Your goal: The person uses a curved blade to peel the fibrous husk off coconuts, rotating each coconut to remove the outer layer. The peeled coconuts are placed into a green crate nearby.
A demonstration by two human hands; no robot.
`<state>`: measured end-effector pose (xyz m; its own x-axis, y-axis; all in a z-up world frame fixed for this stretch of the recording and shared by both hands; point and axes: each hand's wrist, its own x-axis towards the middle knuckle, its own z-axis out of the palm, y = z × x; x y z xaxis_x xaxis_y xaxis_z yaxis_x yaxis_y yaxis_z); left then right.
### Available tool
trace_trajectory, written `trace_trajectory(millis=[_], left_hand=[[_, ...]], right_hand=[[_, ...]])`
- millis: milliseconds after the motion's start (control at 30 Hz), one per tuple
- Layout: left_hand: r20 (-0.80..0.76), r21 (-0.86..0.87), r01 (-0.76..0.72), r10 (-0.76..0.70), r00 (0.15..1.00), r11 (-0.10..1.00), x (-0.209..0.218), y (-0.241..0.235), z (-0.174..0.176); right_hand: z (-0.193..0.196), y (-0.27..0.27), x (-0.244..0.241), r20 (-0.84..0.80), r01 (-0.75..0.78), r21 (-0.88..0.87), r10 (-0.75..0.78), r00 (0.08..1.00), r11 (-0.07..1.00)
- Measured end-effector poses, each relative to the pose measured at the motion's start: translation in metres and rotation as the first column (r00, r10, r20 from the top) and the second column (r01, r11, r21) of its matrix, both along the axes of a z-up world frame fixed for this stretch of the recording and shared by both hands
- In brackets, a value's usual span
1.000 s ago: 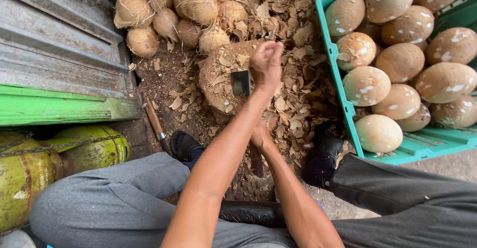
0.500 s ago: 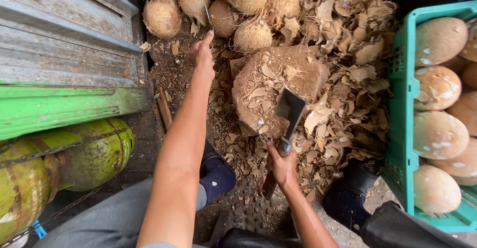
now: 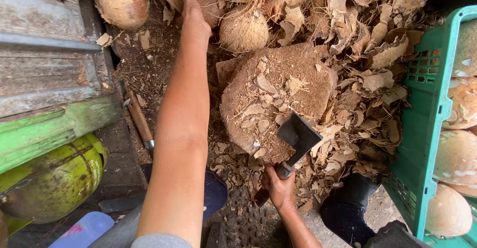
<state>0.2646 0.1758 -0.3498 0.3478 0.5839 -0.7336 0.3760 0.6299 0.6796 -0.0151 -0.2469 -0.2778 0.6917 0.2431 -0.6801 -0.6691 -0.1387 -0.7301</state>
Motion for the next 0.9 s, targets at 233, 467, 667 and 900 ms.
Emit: trace_trajectory(millis=[233, 467, 667, 900], left_hand=[[0.079, 0.063, -0.051, 0.046, 0.996, 0.997, -0.002, 0.020, -0.030], [-0.025, 0.204, -0.215, 0.225, 0.974, 0.955, -0.055, -0.003, 0.005], [-0.017, 0.314, -0.334, 0.357, 0.934, 0.889, -0.143, -0.038, 0.086], [0.109, 0.267, -0.326, 0.308, 0.945, 0.907, -0.195, -0.092, 0.174]], right_hand=[[-0.004, 0.000, -0.005, -0.044, 0.062, 0.051, -0.060, 0.997, 0.997], [-0.006, 0.003, 0.008, 0.038, -0.102, -0.194, 0.111, 0.993, 0.976], [0.000, 0.007, 0.022, 0.085, -0.095, -0.134, 0.107, 0.991, 0.986], [0.057, 0.001, 0.055, 0.153, -0.199, -0.325, 0.259, 0.954, 0.925]])
